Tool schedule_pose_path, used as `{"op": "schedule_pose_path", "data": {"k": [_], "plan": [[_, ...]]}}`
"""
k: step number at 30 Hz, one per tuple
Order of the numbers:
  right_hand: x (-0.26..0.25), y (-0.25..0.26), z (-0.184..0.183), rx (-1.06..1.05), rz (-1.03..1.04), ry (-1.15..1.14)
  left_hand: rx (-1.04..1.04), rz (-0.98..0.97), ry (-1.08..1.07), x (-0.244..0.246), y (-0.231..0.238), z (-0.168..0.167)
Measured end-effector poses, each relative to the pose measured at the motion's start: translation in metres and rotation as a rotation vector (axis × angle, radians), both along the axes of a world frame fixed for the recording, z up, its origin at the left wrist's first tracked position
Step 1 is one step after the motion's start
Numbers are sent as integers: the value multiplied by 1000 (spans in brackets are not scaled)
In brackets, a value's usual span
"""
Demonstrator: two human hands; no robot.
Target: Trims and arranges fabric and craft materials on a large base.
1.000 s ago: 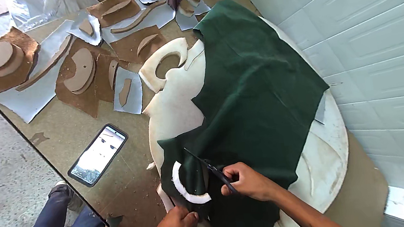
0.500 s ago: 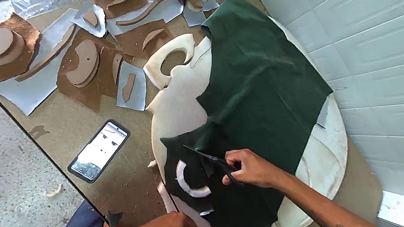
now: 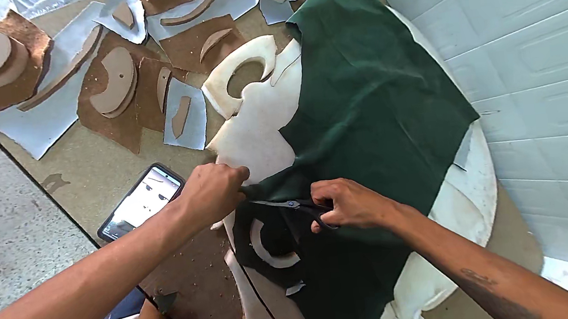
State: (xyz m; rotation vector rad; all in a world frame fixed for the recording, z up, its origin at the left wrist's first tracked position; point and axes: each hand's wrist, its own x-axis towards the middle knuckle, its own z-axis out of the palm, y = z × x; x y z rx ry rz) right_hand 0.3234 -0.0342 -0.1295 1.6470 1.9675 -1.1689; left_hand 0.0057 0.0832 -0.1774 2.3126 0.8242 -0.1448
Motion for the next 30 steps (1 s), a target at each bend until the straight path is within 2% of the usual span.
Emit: {"op": "schedule_pose_path", "data": {"k": [6,11,21,27,30], "plan": [[-13,14,-7,98,124,-58,31,-27,-33,4,3,-10],[-7,18,-16,157,172,29,-49,10,-35,0,10,-6],[-35,36,-4,297,271,-65,-132,26,-54,3,21,1],[-27,35,-3,362,313,53,-161,38,-35,3,22,2],[-37,37,0,374,309,13,-164,44,-41,4,21,5]]}}
